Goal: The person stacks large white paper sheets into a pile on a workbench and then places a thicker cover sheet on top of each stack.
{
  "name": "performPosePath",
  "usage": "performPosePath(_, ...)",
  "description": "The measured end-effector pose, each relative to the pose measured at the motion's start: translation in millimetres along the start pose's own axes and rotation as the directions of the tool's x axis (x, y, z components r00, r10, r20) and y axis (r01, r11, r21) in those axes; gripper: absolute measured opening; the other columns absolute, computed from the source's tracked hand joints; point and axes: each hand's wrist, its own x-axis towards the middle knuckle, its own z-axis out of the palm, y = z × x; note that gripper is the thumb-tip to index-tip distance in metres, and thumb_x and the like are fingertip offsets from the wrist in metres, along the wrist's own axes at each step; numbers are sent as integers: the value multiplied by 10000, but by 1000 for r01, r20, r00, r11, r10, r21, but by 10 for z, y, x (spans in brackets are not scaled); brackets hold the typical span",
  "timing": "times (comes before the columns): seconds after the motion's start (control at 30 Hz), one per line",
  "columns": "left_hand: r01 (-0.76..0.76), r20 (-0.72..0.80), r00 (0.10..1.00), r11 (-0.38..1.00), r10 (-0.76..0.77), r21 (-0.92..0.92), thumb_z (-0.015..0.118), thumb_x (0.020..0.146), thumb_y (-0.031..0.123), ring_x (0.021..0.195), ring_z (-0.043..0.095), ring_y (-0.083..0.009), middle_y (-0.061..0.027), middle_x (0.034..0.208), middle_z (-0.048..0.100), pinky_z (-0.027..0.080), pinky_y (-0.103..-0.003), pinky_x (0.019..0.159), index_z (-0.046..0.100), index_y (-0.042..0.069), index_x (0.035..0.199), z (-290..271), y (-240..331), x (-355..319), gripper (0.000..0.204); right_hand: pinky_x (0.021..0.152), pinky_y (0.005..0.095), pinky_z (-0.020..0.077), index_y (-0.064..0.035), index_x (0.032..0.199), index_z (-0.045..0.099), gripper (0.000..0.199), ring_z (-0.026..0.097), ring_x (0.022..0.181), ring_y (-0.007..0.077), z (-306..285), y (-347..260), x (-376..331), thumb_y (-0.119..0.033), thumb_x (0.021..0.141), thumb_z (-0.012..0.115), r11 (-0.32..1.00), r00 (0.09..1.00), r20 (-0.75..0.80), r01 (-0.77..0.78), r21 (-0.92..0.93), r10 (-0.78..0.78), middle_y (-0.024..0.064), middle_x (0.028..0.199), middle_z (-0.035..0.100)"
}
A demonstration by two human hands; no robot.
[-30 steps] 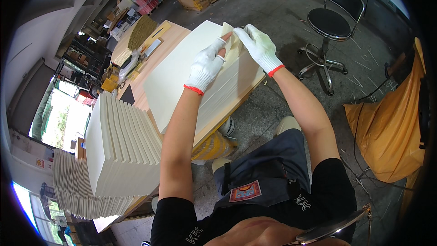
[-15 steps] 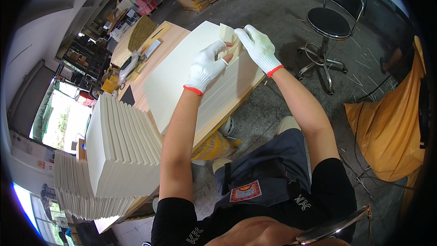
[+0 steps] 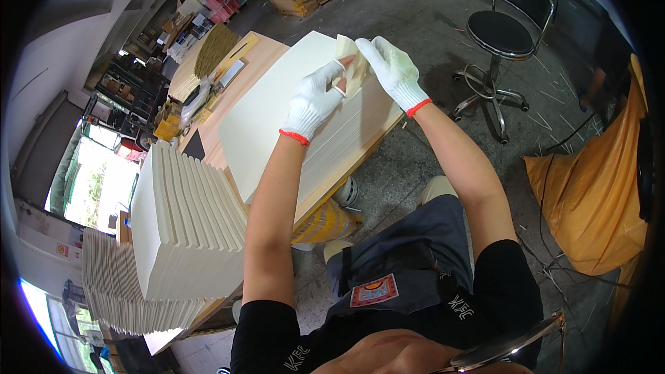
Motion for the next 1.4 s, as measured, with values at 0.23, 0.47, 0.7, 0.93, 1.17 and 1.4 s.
performPosePath(0.23, -26, 17, 999, 1000, 27, -15, 634, 939, 209, 944, 684, -236, -133, 1026, 717, 518, -354, 884, 652, 126, 1228, 0, -66, 20, 301, 730, 408, 461, -100, 904, 593, 503, 617, 754, 321, 19, 26, 5, -592, 968, 514, 1000, 1000, -13, -13, -27, 12, 131, 777, 619)
performPosePath(0.47, -21, -17, 1000, 997, 22, 68, 771, 867, 251, 977, 683, -250, -126, 1054, 726, 515, -354, 894, 656, 104, 1164, 43, -59, 56, 351, 712, 406, 456, -98, 905, 585, 493, 612, 727, 299, 9, 51, 17, -581, 975, 517, 999, 999, -7, -45, -24, 45, 126, 760, 606)
performPosePath(0.7, -64, -39, 997, 997, 65, 32, 755, 878, 252, 964, 677, -237, -122, 1075, 721, 518, -356, 881, 665, 154, 1260, 51, -105, 41, 404, 812, 369, 470, -103, 979, 670, 691, 664, 829, 219, -286, -97, 36, -762, 888, 481, 992, 980, 163, -107, -73, 117, 50, 810, 679)
performPosePath(0.93, -16, -36, 999, 1000, 15, -10, 789, 849, 254, 924, 643, -177, -81, 1093, 710, 502, -327, 881, 680, 184, 1283, 33, -135, 73, 453, 778, 333, 455, -95, 974, 668, 731, 645, 796, 175, -537, 153, 101, -789, 891, 452, 960, 949, 195, -213, -181, 247, 31, 756, 625)
performPosePath(1.17, -40, -76, 996, 999, 37, -37, 609, 952, 198, 1019, 685, -309, -165, 1139, 712, 520, -371, 907, 646, 185, 1304, 32, -72, 14, 354, 768, 423, 503, -99, 955, 665, 579, 674, 848, 298, -446, 141, 69, -648, 936, 484, 821, 961, 270, 196, -536, -53, 119, 845, 683)
performPosePath(1.4, -39, -92, 995, 995, 31, -92, 517, 990, 174, 824, 640, -258, -139, 924, 686, 508, -357, 795, 667, 155, 1222, 58, -96, 25, 276, 754, 469, 529, -103, 939, 618, 355, 673, 899, 343, -386, -137, 247, -427, 996, 483, 553, 792, 423, 611, -567, -441, 133, 898, 693)
